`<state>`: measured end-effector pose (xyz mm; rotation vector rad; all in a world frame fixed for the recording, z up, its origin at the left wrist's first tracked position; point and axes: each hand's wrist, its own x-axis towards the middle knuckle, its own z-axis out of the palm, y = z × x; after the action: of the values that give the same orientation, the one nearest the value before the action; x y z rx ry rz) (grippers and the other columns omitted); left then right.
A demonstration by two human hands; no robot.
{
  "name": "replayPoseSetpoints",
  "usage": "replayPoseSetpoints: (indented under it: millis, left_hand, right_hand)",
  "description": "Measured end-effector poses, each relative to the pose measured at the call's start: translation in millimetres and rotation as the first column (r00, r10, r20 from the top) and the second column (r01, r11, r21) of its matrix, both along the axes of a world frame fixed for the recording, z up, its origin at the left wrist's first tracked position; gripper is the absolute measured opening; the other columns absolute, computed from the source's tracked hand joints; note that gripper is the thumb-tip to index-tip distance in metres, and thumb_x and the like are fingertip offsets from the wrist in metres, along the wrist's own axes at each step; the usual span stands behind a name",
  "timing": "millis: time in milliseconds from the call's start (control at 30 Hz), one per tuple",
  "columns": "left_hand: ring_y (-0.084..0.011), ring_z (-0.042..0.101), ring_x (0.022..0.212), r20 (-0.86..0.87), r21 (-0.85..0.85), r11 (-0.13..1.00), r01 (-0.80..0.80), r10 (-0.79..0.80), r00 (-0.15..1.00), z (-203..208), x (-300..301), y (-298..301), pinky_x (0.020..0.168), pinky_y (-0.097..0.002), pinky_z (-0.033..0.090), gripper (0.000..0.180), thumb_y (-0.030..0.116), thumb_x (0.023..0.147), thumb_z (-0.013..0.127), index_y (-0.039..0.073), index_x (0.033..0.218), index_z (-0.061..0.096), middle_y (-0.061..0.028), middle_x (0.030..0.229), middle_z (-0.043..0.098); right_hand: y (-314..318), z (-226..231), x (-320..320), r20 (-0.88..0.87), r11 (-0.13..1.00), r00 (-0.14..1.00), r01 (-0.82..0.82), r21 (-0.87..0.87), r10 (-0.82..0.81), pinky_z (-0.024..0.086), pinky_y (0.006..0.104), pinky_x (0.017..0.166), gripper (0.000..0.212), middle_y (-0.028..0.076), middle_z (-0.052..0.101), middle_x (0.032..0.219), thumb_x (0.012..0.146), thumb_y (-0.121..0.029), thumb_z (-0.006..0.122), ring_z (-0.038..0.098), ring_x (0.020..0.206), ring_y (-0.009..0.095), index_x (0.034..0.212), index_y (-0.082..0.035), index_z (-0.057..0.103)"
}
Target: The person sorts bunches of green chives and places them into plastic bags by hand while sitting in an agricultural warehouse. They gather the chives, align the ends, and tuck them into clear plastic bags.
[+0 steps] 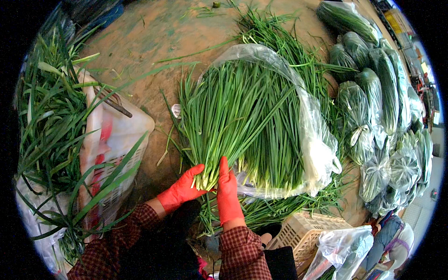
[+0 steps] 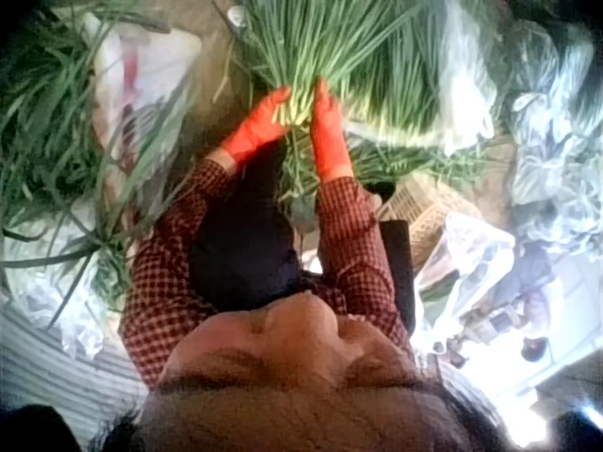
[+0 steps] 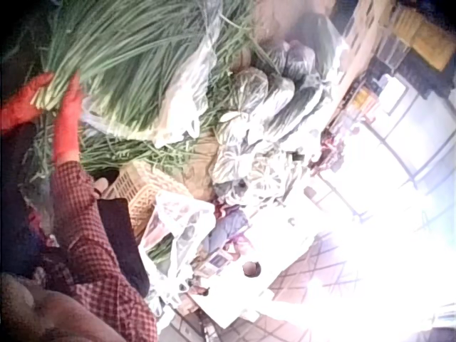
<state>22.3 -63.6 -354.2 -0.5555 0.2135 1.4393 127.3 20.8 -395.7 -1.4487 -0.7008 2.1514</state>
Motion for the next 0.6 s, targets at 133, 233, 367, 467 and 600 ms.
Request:
replayPoseSetpoints:
  millis: [133, 233, 367, 467, 600]
  left_hand:
    - [-0.0257, 0.056, 0.104, 0.064, 0.000, 1.000, -0.024, 0.024, 0.998, -14, 0, -12, 0.094, -0.0457, 0.040, 0.045, 0.037, 0.085, 0.056, 0.005, 0.116, 0.055, -0.0105, 0.112, 0.061]
    - [-0.0253, 0.056, 0.105, 0.029, 0.002, 1.000, -0.009, 0.009, 1.000, -4, -1, -7, 0.095, -0.0450, 0.040, 0.045, 0.038, 0.085, 0.055, 0.007, 0.117, 0.054, -0.0102, 0.114, 0.060]
    - [-0.0255, 0.055, 0.108, -0.050, 0.004, 1.000, 0.005, -0.005, 0.999, 5, -4, -2, 0.096, -0.0442, 0.039, 0.044, 0.038, 0.087, 0.053, 0.009, 0.120, 0.053, -0.0098, 0.118, 0.058]
    - [-0.0261, 0.054, 0.108, 0.045, 0.107, 0.994, 0.026, -0.031, 0.998, -28, -5, -19, 0.096, -0.0470, 0.040, 0.043, 0.038, 0.088, 0.050, 0.010, 0.120, 0.053, -0.0096, 0.120, 0.057]
    - [-0.0279, 0.055, 0.105, 0.082, -0.039, 0.999, 0.026, -0.023, 0.996, -18, -4, -10, 0.092, -0.0527, 0.040, 0.049, 0.042, 0.088, 0.047, 0.008, 0.123, 0.050, -0.0110, 0.118, 0.057]
  right_hand:
    - [5, 23, 5, -0.283, 0.899, 0.884, 0.267, -0.347, -0.372, 0.035, 0.0300, 0.098, 0.048, 0.011, 0.040, 0.137, 0.096, -0.023, 0.043, 0.043, 0.121, 0.019, 0.136, 0.001, 0.033]
    - [8, 72, -3, 0.668, 0.749, 0.745, -0.438, 0.497, -0.008, 0.039, 0.0319, 0.092, 0.046, 0.012, 0.048, 0.126, 0.091, -0.018, 0.053, 0.049, 0.110, 0.020, 0.131, 0.000, 0.040]
    - [14, 107, -18, 0.645, 0.591, 0.764, -0.514, 0.622, -0.015, 0.047, 0.0286, 0.068, 0.034, 0.009, 0.059, 0.098, 0.083, -0.016, 0.064, 0.056, 0.076, 0.017, 0.111, 0.001, 0.055]
    - [17, 107, -39, 0.767, 0.581, 0.587, -0.729, 0.362, 0.258, 0.049, 0.0325, 0.066, 0.042, 0.012, 0.064, 0.080, 0.077, -0.032, 0.068, 0.061, 0.072, 0.022, 0.102, 0.002, 0.060]
    - [25, 101, -44, 0.789, 0.576, 0.480, -0.792, 0.201, 0.383, 0.049, 0.0356, 0.071, 0.050, 0.016, 0.065, 0.079, 0.076, -0.044, 0.065, 0.064, 0.079, 0.029, 0.100, 0.000, 0.062]
